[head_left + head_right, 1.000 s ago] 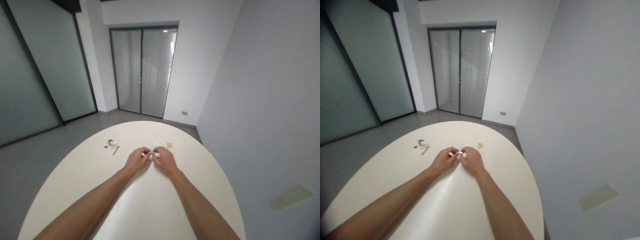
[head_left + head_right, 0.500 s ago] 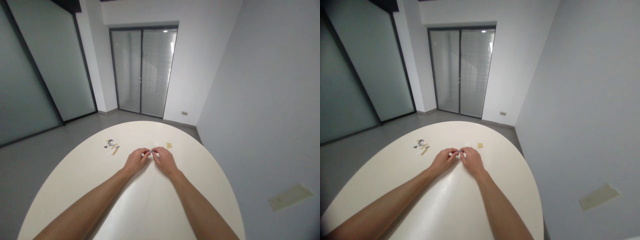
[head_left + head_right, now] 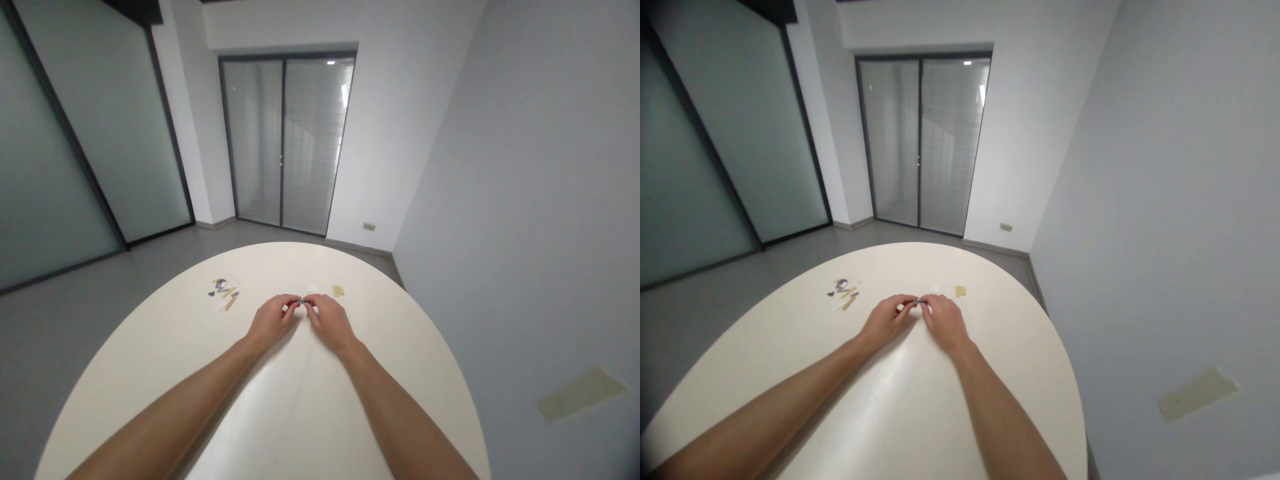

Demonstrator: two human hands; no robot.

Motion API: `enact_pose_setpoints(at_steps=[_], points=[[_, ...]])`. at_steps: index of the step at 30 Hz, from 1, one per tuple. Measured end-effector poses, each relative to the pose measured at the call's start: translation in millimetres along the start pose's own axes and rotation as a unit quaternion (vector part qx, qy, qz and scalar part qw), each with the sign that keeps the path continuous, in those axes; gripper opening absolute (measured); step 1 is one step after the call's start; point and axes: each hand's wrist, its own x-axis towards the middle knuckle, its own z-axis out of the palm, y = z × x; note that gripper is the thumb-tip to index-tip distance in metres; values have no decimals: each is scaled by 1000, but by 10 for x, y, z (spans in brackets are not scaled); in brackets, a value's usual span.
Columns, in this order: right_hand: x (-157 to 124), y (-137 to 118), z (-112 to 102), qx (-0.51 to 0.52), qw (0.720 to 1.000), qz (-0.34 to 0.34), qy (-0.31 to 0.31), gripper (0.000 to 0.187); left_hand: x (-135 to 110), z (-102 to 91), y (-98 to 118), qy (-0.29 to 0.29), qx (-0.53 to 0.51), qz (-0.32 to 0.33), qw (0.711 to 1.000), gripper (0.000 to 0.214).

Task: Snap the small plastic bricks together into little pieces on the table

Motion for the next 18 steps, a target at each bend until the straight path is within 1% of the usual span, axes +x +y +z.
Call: enact_pose_setpoints(at_steps=[7,13,18], points=[[12,-10,-14,3,1000,2,-4,18,2,-17,29,11,-23,4,1000,29],[-4,-9,-30,-1,1000,-2,0,15,0,1,12,12,-16,6,1000,26],[-4,-9,-39,-6,1000,8,-10,16,1,-2,20,10,-7,4,1000,26]])
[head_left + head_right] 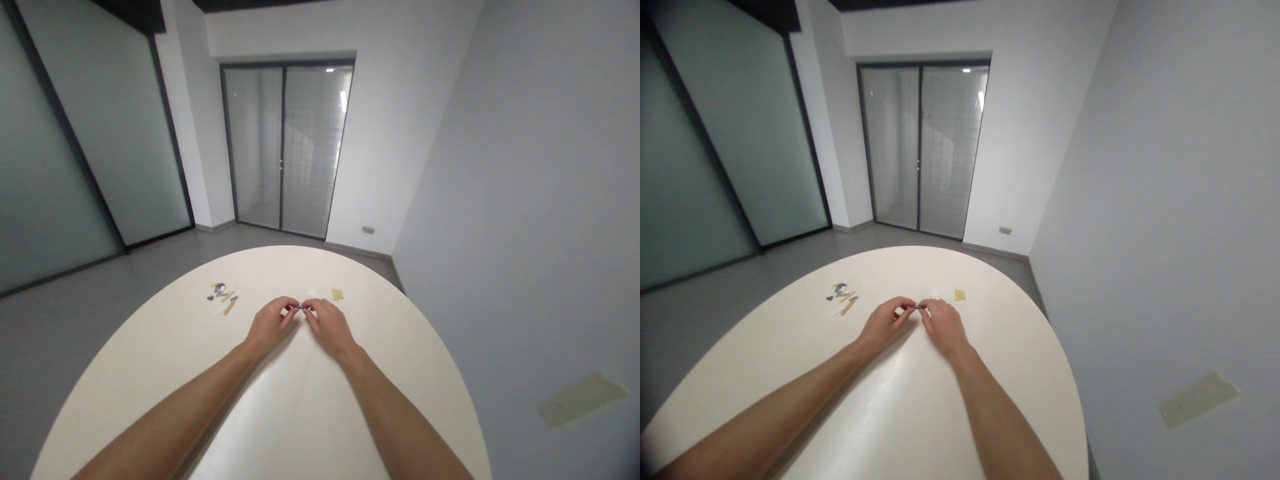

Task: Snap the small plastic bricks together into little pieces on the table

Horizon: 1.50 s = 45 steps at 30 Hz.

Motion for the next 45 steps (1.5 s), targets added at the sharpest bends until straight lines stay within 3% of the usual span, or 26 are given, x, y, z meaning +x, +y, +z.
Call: enact_pose_setpoints(at_steps=[31,45], points=[[-21,30,46,-1,1000,-5,11,18,-17,-15,-32,3,11,2,1000,21],[-10,34,53,9,1000,-17,18,12,-28,-29,27,-9,31,-26,999,20]])
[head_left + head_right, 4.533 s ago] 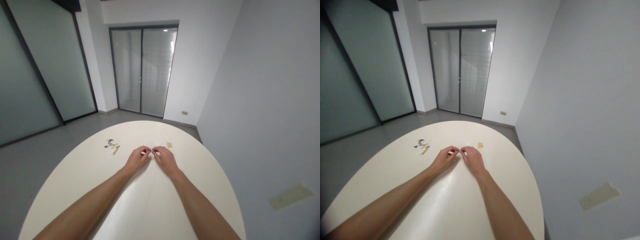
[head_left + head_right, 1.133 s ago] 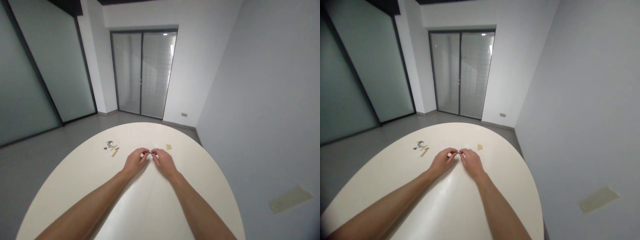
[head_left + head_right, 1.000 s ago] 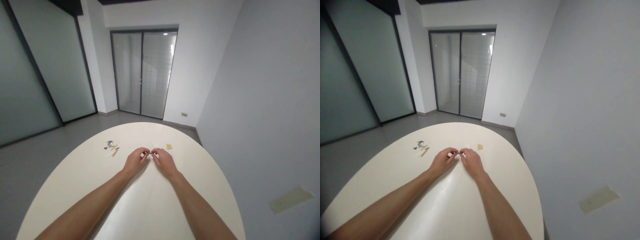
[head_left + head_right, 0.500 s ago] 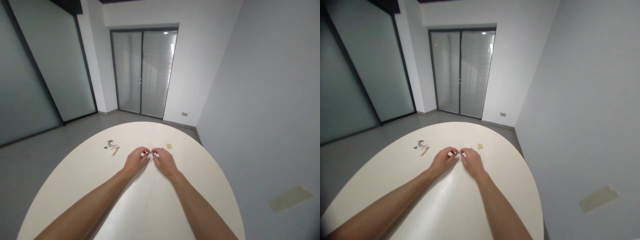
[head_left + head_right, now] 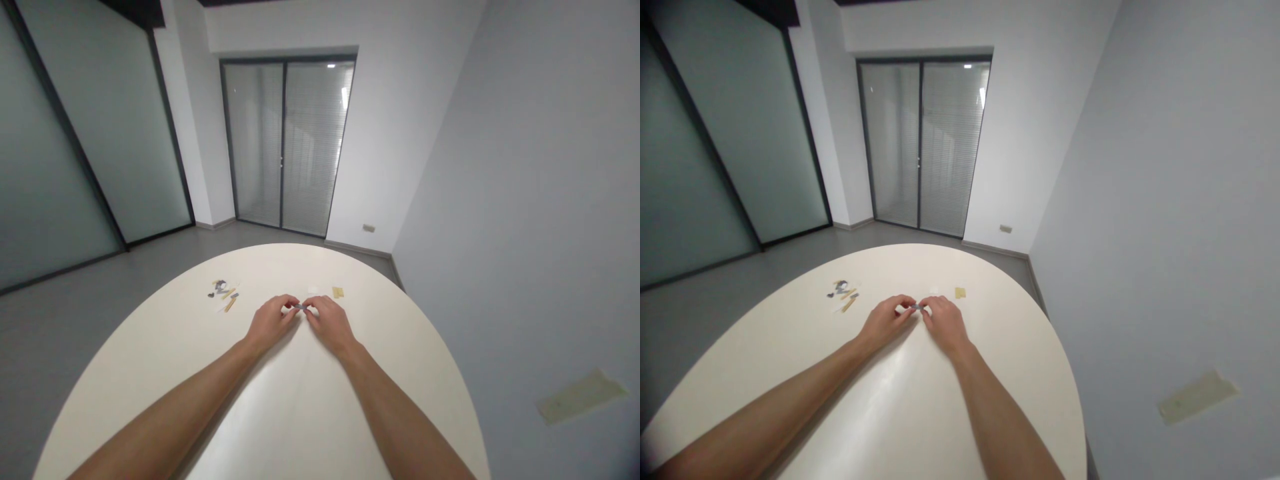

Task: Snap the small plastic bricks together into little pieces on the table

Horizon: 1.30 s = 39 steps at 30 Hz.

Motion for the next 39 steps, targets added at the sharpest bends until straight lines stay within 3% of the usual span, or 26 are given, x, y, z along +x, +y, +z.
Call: enact_pose_setpoints(at_steps=[24,39], points=[[-9,-4,-8,-12,1000,11,-2,10,10,22,-57,-2,-4,26,1000,16],[-7,-27,-18,-12,1000,19,2,8,-3,10,-5,-6,7,3,1000,20]])
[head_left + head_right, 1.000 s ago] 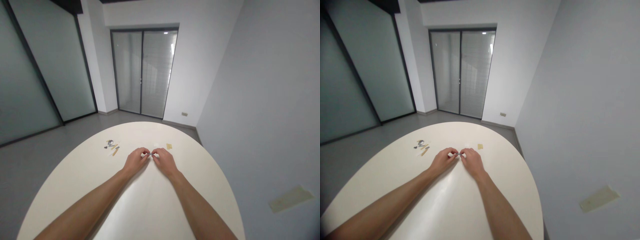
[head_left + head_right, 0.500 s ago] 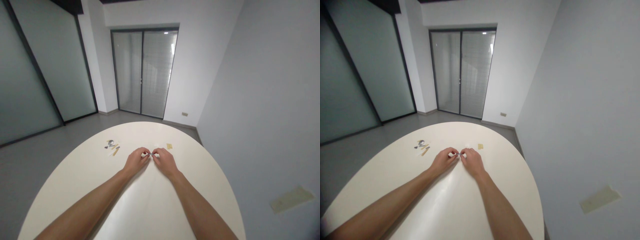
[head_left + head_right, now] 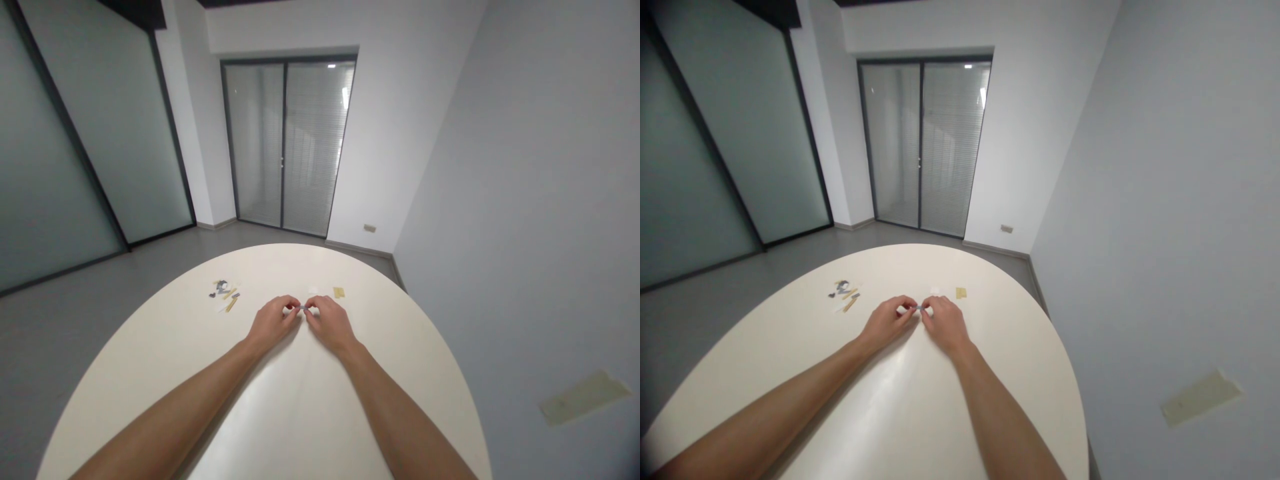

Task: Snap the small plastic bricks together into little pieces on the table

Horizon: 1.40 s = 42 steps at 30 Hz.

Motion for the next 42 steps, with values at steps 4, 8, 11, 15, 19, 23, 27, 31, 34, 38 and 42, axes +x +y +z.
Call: enact_pose_setpoints(at_steps=[4,8,11,15,19,23,27,31,34,38,42], points=[[-1,-15,-14,1,1000,1,1,8,-2,-11,14,-1,-7,10,1000,19],[-6,-13,-20,2,1000,1,-2,9,-4,-18,19,0,-9,12,1000,19],[-9,-5,-15,5,1000,-1,-4,10,2,-9,4,1,-8,7,1000,18],[-10,9,-4,10,1000,-3,-2,13,12,7,-18,-2,-6,6,1000,19],[-10,13,3,15,1000,-10,0,15,13,5,-22,-3,-8,8,1000,19],[-8,5,-2,13,1000,-8,-1,16,10,-4,-18,-5,-5,6,1000,19],[-6,-6,-8,6,1000,2,-7,18,10,6,-32,-11,-3,5,1000,20],[-8,-10,-9,6,1000,2,-7,18,12,22,-54,-11,1,10,1000,19],[-11,-10,-9,6,1000,4,-6,19,7,22,-52,-12,2,13,1000,19],[-12,-8,-8,3,1000,3,-6,18,-5,7,-31,-11,8,17,1000,18],[-11,-5,-3,1,1000,1,-8,18,-9,0,-25,-10,9,20,1000,18]])
